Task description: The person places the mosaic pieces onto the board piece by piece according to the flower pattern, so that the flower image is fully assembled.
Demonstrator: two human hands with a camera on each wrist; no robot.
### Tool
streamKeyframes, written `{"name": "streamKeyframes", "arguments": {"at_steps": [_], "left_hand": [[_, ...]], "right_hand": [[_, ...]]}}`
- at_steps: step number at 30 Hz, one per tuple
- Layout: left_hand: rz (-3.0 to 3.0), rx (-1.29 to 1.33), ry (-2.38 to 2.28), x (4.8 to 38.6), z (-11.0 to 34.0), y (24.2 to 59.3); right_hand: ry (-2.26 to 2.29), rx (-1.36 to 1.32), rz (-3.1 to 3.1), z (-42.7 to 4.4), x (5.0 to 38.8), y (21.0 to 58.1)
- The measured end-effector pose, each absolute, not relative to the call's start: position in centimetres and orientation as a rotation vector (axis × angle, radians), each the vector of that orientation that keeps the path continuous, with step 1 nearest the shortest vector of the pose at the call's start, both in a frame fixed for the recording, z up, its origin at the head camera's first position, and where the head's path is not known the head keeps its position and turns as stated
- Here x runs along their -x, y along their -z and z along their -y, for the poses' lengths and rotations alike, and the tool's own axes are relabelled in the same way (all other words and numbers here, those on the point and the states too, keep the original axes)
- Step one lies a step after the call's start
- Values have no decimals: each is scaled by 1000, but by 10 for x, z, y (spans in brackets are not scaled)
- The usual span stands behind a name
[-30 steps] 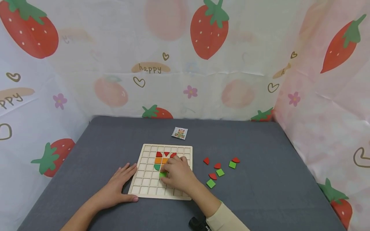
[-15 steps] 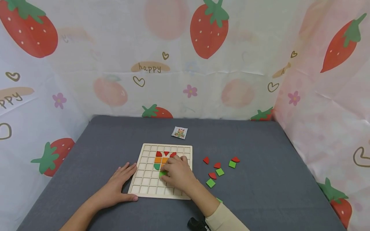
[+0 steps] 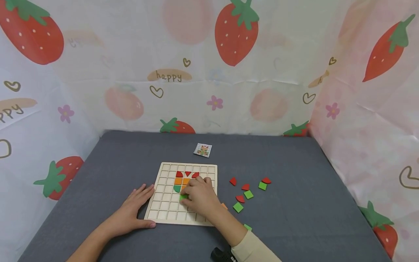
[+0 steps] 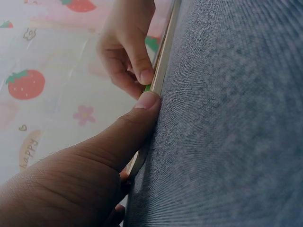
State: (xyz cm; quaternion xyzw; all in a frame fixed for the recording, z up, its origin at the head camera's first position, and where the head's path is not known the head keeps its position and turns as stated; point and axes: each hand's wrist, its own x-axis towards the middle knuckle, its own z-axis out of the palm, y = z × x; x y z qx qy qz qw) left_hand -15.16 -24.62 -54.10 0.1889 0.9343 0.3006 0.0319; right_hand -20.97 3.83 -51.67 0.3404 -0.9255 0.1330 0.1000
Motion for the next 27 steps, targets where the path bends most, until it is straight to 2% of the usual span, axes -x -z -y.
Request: {"name": "streamKeyframes", "arguments": {"at_steps": [27], "left_hand": [[-2874, -582, -918, 152, 246, 541]], "right_hand": [[-409, -1052, 2721, -39, 209, 512]]}}
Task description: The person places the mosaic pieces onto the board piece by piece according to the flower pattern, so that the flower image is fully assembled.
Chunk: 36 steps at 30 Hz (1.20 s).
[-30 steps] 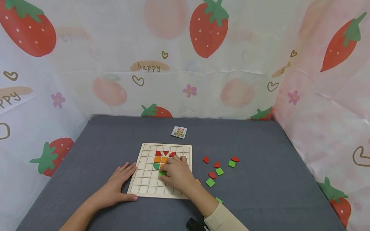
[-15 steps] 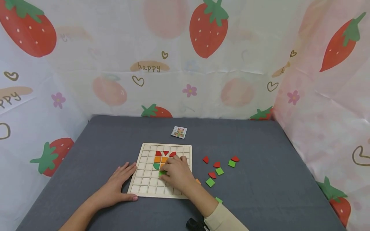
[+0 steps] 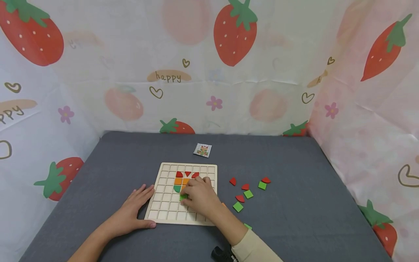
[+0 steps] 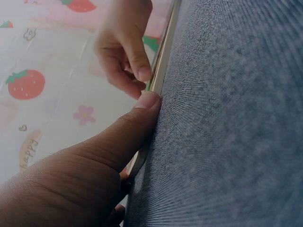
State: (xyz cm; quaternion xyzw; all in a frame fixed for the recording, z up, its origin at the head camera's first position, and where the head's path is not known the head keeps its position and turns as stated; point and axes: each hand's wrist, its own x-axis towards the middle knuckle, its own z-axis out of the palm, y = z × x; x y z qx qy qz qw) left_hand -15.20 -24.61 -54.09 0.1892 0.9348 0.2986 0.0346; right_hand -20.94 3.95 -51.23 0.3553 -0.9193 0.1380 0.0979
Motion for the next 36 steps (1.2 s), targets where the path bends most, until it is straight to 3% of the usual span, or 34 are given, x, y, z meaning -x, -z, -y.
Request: {"name": "streamKeyframes", "arguments": {"at_steps": [13, 22, 36], "left_hand": [[-2873, -578, -924, 153, 247, 542], [-2874, -578, -921, 153, 247, 542], [-2874, -577, -927, 151, 247, 542]], "right_hand": [[-519, -1074, 2719, -64, 215, 480], [-504, -939, 2678, -104, 220, 462], [-566, -676, 2730, -161, 232, 471]]}}
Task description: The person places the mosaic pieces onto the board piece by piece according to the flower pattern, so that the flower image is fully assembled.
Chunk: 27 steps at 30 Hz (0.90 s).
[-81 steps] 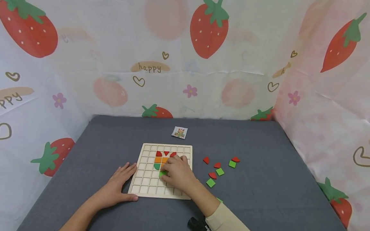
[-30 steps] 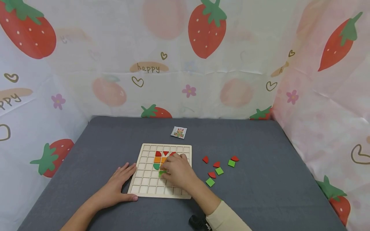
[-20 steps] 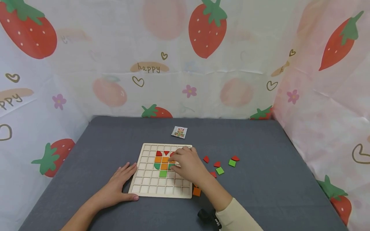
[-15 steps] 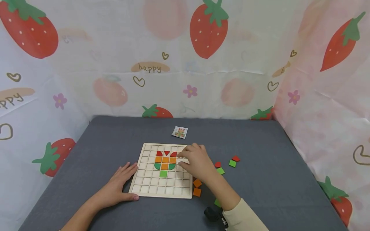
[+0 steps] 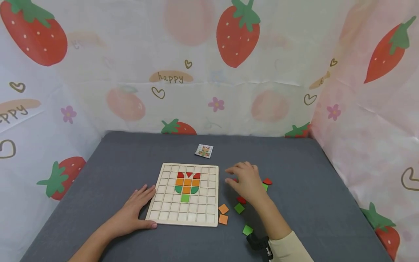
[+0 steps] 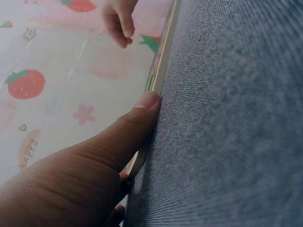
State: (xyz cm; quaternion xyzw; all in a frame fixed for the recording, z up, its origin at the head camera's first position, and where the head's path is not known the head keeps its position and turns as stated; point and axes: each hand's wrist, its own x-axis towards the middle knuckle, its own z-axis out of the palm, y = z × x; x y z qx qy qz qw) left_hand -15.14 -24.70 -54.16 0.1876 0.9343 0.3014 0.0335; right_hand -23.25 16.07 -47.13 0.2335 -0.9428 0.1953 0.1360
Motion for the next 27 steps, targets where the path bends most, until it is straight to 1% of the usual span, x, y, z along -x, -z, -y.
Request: {"name": "streamKeyframes", "arguments": {"at_steps": [7, 27], "left_hand": [[-2874, -573, -924, 151, 248, 540], [-2875, -579, -917, 149, 247, 538]], "right_hand": [[-564, -591, 2796, -169, 237, 478], [-493, -499, 2918, -182, 244, 505]]}}
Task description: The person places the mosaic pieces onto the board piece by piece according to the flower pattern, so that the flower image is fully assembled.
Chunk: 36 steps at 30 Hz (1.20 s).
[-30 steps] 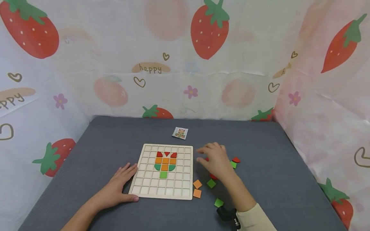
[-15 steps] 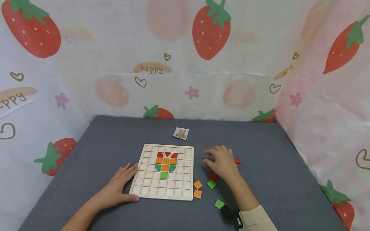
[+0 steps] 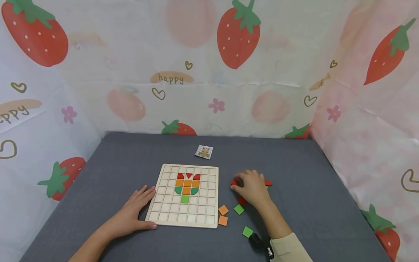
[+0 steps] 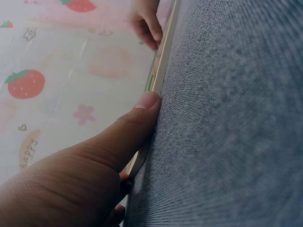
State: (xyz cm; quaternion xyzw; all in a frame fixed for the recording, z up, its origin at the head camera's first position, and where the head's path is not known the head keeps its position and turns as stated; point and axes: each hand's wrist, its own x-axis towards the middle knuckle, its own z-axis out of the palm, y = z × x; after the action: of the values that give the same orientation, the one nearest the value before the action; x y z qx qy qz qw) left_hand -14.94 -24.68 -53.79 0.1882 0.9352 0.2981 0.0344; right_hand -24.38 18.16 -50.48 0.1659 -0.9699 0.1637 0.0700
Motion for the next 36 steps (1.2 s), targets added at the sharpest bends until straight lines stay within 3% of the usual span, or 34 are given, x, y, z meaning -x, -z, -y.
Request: {"name": "streamKeyframes", "arguments": {"at_steps": [36], "left_hand": [[-2874, -573, -921, 148, 245, 536]], "right_hand": [[-501, -516, 2886, -174, 248, 512]]}}
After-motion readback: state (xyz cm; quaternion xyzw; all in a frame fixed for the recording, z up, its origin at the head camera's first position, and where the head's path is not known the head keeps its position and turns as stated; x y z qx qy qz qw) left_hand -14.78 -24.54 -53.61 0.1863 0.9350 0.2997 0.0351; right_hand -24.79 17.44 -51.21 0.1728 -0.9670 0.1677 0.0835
